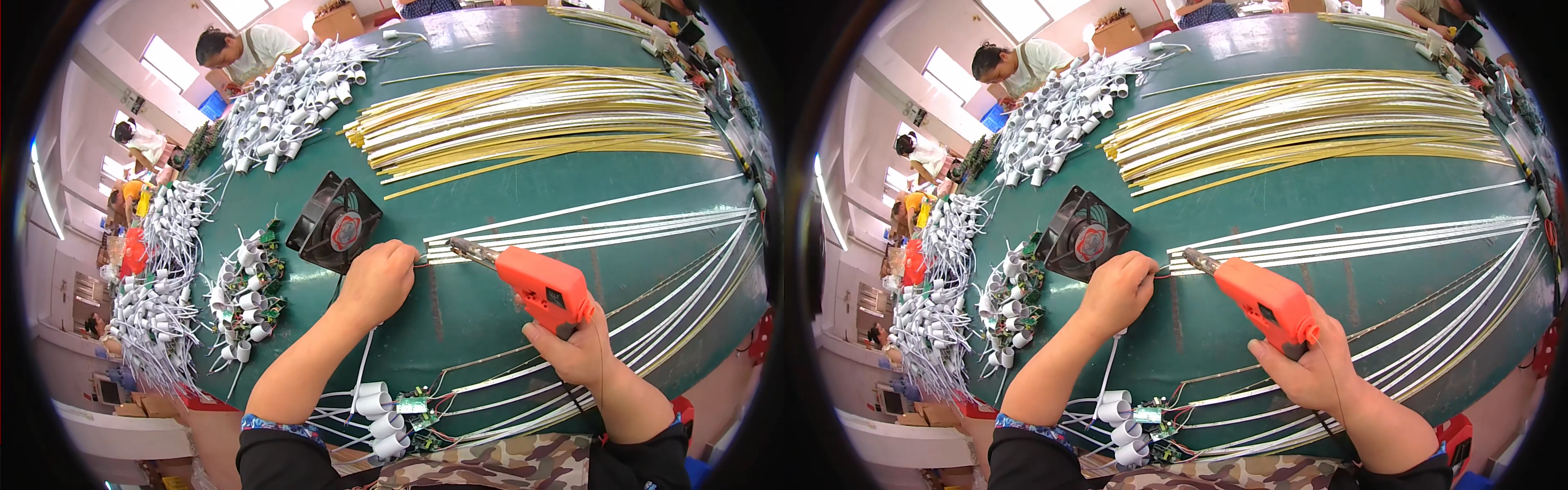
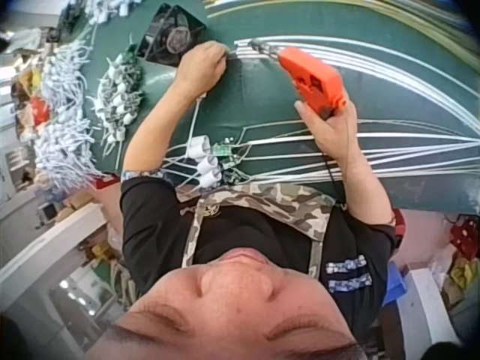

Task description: The person solders wires from lighting components to LED strips using a soldering iron.

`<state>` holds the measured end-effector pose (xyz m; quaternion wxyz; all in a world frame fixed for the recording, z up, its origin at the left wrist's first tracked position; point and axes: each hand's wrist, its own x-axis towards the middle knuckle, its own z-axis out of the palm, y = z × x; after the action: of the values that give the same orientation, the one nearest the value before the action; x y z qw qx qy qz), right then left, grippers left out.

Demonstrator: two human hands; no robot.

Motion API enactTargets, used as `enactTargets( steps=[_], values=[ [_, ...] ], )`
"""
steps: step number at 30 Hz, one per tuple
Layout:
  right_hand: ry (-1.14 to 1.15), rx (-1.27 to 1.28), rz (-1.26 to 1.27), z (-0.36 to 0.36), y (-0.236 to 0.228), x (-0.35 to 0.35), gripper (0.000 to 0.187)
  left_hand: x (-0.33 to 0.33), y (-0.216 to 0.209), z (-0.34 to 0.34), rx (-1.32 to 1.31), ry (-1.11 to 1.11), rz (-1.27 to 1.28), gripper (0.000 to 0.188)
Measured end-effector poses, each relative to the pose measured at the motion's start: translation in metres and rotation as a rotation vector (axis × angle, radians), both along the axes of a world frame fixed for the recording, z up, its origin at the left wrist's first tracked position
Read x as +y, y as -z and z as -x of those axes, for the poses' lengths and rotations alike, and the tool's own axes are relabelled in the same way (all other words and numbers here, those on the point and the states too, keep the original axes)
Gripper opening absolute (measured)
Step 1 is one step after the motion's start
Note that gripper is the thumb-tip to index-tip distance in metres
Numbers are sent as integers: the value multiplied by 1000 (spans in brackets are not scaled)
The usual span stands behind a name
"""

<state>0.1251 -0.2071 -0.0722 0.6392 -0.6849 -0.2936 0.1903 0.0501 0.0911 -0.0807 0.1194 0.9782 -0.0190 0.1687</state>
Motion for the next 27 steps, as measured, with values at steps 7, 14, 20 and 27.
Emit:
enactTargets(
  steps=[7, 14, 20, 27],
  values=[
    [-2, 48, -4, 0, -1, 3, 48, -3, -7, 1, 28, 40, 8, 11],
    [-9, 17, 21, -2, -2, 4, 46, -5, -9, 1, 35, 25, 34, 11],
    [-8, 3, 20, -3, 1, 2, 47, -3, -7, 0, 30, 60, 18, 11],
    [-9, 23, 24, -2, -2, 3, 47, -1, -6, 2, 26, 75, 5, 12]
  ],
)
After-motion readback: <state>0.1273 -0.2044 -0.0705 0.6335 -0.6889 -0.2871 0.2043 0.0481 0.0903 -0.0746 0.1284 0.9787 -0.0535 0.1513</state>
